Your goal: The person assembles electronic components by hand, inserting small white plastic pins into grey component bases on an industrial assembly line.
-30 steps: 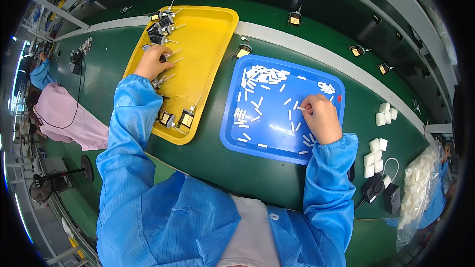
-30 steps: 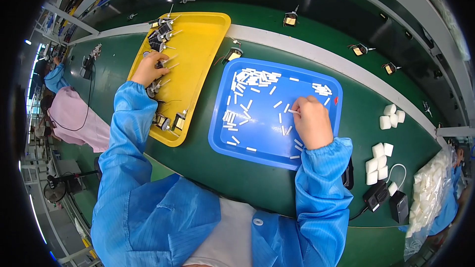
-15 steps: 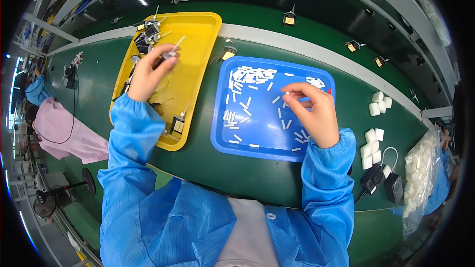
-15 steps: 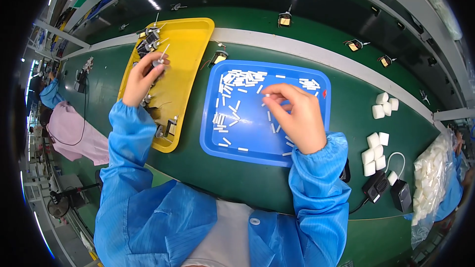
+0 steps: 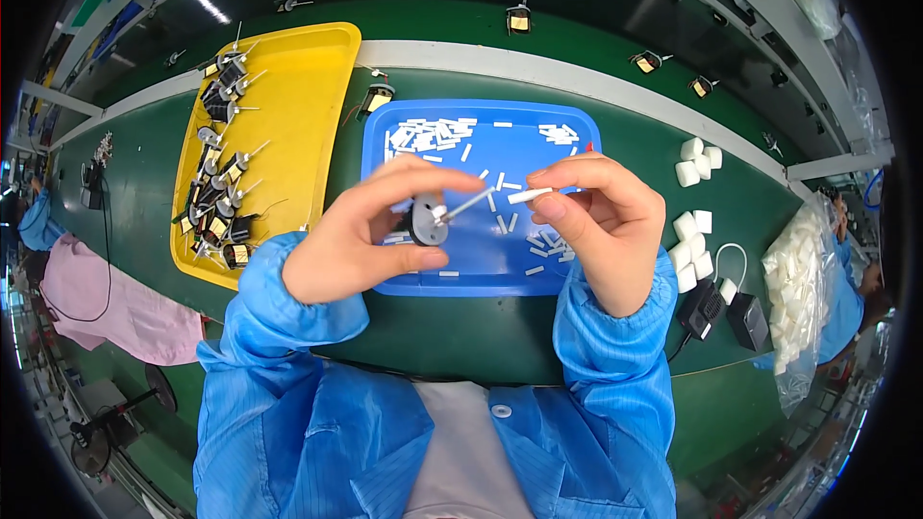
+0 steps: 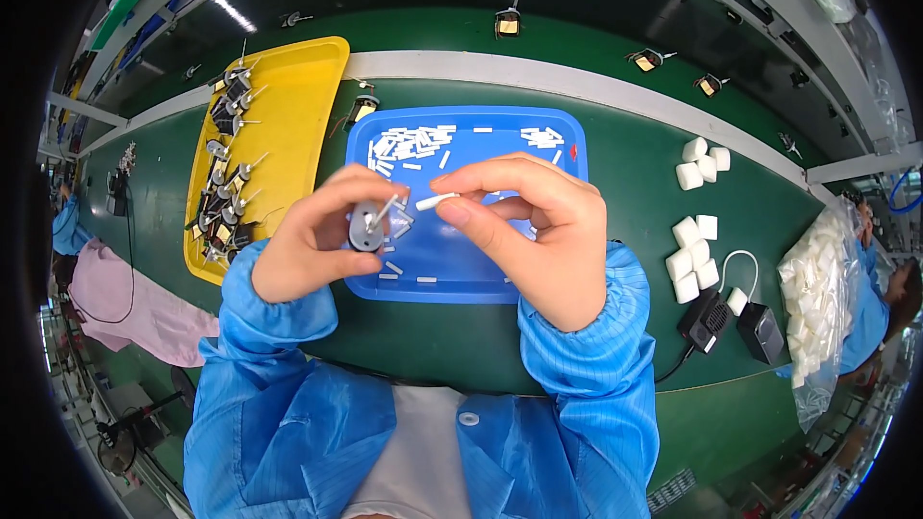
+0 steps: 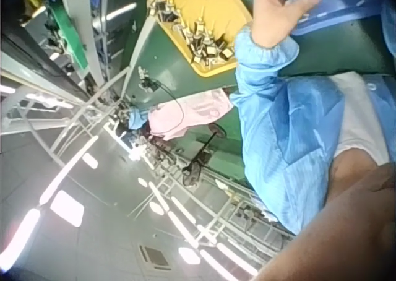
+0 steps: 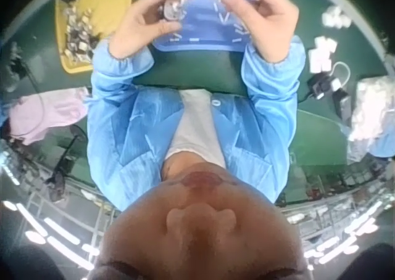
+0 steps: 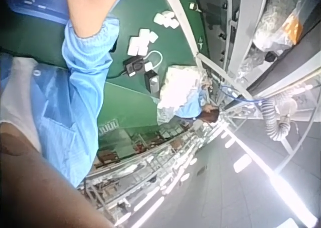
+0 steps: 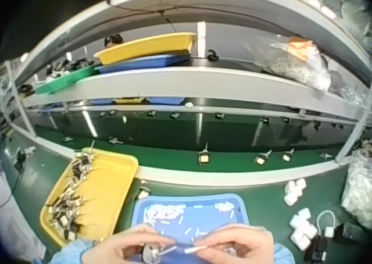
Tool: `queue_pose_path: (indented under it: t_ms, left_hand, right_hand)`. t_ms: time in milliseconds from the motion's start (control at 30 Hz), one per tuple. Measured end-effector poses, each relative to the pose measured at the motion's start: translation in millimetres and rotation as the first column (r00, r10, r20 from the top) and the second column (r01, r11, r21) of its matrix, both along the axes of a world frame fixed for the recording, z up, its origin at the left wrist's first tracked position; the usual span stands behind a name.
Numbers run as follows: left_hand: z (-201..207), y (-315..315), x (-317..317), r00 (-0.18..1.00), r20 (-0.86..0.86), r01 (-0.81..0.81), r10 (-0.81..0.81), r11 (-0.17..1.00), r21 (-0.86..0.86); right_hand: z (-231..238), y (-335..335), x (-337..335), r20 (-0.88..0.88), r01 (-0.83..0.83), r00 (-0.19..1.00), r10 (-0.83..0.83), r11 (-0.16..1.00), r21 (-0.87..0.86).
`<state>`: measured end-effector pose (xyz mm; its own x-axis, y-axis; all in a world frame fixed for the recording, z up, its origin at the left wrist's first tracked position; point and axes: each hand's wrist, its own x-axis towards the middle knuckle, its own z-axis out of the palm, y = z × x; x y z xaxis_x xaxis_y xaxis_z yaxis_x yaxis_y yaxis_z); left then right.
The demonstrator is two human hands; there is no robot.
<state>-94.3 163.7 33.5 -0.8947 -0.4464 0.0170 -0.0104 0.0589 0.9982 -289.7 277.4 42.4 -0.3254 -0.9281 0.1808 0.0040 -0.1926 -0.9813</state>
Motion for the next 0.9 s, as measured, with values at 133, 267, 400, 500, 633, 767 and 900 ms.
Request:
queue_pose_path:
  t_ms: [133,267,400,500,633,767,900]
  left_hand:
    - [5.3,2.1,-0.3,0.981,0.069,-0.122,0.181,0.853,-0.507]
    - [5.7,9.1,-1.6,0.981,0.010,-0.152,0.192,0.807,-0.570]
    - [9.3,6.4,-0.5,0.989,0.048,-0.081,0.139,0.789,-0.609]
    - [8.7,6.2,-1.5,0.985,0.033,-0.107,0.171,0.744,-0.659]
    - [7.2,3.0,1.0,0.986,0.051,-0.087,0.160,0.749,-0.657]
    - [5.6,1.4,3.1,0.987,0.058,-0.071,0.150,0.732,-0.678]
    - [3.6,0.1,-0.4,0.987,0.045,-0.081,0.155,0.713,-0.697]
  right_hand:
    - [0.0,0.4,3.2,-0.012,0.029,1.000,-0.029,1.000,-0.004]
    - [0.1,-0.1,3.0,-0.056,0.038,0.998,-0.038,0.999,-0.010]
    - [2.1,-0.3,1.5,-0.079,0.041,0.996,-0.039,0.999,0.022]
    - [1.3,-1.4,1.4,-0.072,0.022,0.997,-0.020,1.000,0.022]
    - [-1.0,-3.7,2.7,-0.083,0.035,0.996,-0.032,0.999,0.029]
    - [-1.0,-6.1,6.4,-0.066,0.018,0.998,-0.016,0.999,0.041]
    - [-4.3,-6.3,3.6,-0.112,0.028,0.993,-0.026,0.999,0.021]
